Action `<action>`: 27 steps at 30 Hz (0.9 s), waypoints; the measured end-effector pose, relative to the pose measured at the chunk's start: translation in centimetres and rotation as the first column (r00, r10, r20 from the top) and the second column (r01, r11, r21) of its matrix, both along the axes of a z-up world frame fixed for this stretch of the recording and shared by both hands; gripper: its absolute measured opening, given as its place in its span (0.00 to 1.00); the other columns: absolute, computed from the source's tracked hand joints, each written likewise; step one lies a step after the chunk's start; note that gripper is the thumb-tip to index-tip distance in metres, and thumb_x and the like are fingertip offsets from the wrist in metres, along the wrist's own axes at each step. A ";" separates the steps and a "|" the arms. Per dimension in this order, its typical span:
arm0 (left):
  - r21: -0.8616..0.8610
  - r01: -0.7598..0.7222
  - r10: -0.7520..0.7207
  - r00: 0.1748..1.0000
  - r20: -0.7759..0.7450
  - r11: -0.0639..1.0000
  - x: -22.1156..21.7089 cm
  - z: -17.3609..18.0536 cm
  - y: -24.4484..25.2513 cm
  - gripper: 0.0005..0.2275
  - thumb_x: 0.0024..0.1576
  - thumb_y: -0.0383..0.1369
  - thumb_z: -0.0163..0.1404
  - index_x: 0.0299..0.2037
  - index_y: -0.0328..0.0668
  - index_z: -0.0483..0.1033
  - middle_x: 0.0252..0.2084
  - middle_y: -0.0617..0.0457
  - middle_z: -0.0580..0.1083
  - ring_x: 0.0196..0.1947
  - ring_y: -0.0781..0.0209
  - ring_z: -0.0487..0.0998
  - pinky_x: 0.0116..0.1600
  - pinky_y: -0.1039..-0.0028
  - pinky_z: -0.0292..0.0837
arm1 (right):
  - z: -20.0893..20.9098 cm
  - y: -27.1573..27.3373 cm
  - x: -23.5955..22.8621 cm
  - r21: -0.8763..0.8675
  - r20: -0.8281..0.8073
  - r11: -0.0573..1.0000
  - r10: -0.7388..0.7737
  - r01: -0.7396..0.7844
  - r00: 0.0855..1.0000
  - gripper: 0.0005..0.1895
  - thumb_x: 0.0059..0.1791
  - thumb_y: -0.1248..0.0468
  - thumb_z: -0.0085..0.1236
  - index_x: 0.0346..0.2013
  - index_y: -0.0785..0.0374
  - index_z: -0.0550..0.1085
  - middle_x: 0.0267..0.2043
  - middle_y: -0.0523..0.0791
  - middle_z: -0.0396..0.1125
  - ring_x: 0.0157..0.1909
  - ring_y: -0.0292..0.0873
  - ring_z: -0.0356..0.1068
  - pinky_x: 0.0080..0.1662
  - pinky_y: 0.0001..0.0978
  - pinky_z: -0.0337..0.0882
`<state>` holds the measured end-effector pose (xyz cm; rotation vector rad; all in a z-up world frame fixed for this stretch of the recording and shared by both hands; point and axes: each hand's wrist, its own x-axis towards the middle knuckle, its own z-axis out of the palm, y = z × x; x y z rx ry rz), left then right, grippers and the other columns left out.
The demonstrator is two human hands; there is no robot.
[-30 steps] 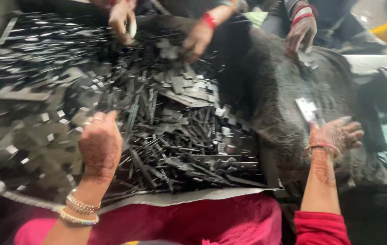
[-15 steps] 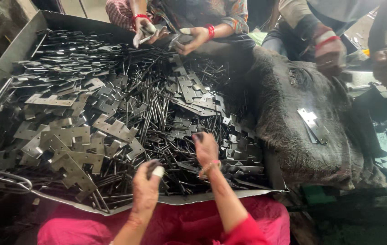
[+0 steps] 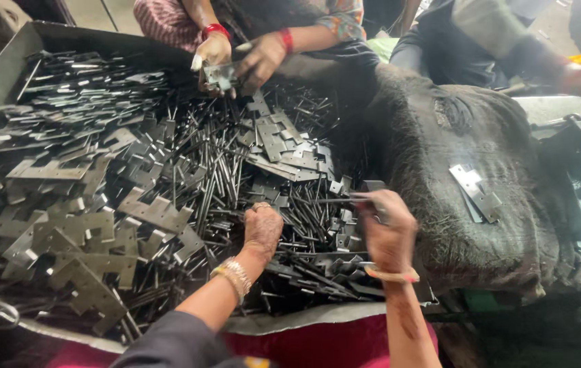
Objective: The person repeatedly picks up small metal brackets from a large pile and places them onto a cloth-covered surface. The hands work continuously to separate and move the parts.
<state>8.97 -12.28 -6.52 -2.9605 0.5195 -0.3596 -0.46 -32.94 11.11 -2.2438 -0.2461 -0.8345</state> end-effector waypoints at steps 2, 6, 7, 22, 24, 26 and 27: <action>0.261 0.013 0.002 0.998 -0.057 0.965 1.7 -1.7 -1.0 0.08 0.51 0.33 0.51 0.30 0.39 0.82 0.33 0.46 0.78 0.37 0.51 0.79 0.27 0.62 0.76 | 0.3 -0.6 -1.5 0.625 -0.004 0.780 0.035 -0.025 0.999 0.07 0.55 0.63 0.55 0.45 0.61 0.77 0.43 0.47 0.74 0.44 0.44 0.73 0.46 0.38 0.74; 0.176 0.165 -0.171 0.985 0.022 0.970 3.5 -1.6 -0.2 0.07 0.50 0.30 0.52 0.30 0.38 0.83 0.30 0.42 0.79 0.34 0.49 0.81 0.28 0.63 0.76 | -1.9 -0.6 -2.7 0.975 -0.223 0.016 0.184 0.224 0.957 0.18 0.56 0.53 0.43 0.43 0.65 0.74 0.39 0.50 0.74 0.37 0.49 0.76 0.42 0.43 0.79; 0.088 0.173 -0.177 0.983 0.039 0.981 3.8 -0.7 0.4 0.06 0.51 0.29 0.53 0.30 0.38 0.84 0.31 0.41 0.79 0.34 0.49 0.82 0.30 0.63 0.76 | -2.9 -0.2 -3.0 0.957 -0.283 0.002 0.247 0.292 0.927 0.16 0.57 0.53 0.44 0.44 0.61 0.72 0.39 0.50 0.74 0.37 0.48 0.75 0.38 0.47 0.76; -0.706 -0.632 -0.253 0.775 -0.579 -0.321 -11.0 4.3 13.6 0.20 0.47 0.23 0.58 0.53 0.40 0.80 0.38 0.47 0.81 0.34 0.60 0.79 0.36 0.70 0.73 | -14.9 13.1 -4.2 0.847 -0.091 -0.351 0.644 0.399 0.760 0.22 0.53 0.50 0.48 0.49 0.66 0.71 0.46 0.57 0.73 0.44 0.56 0.76 0.47 0.50 0.79; -0.817 -0.526 -0.280 0.842 -0.461 -0.237 -13.9 4.4 12.4 0.18 0.46 0.24 0.59 0.50 0.34 0.83 0.40 0.49 0.82 0.37 0.62 0.80 0.43 0.74 0.76 | -14.5 14.0 -4.7 0.862 0.123 -0.429 0.695 0.271 0.708 0.26 0.51 0.44 0.52 0.48 0.64 0.74 0.39 0.52 0.74 0.39 0.52 0.77 0.43 0.50 0.80; -0.959 -0.255 -0.189 0.943 -0.275 0.123 -16.3 4.9 10.7 0.15 0.48 0.26 0.59 0.47 0.33 0.83 0.43 0.51 0.83 0.43 0.65 0.83 0.50 0.75 0.76 | -14.2 15.0 -5.0 0.883 -0.060 -0.286 0.717 0.371 0.695 0.21 0.52 0.52 0.54 0.48 0.70 0.73 0.43 0.54 0.74 0.42 0.52 0.76 0.45 0.48 0.79; -0.954 -0.189 -0.079 0.974 -0.212 0.233 -17.0 5.2 10.0 0.15 0.46 0.27 0.61 0.44 0.34 0.84 0.42 0.48 0.81 0.43 0.61 0.81 0.49 0.72 0.75 | -14.0 15.6 -5.2 0.882 -0.150 -0.215 0.715 0.419 0.683 0.19 0.53 0.57 0.55 0.48 0.73 0.73 0.45 0.55 0.75 0.43 0.52 0.75 0.47 0.47 0.78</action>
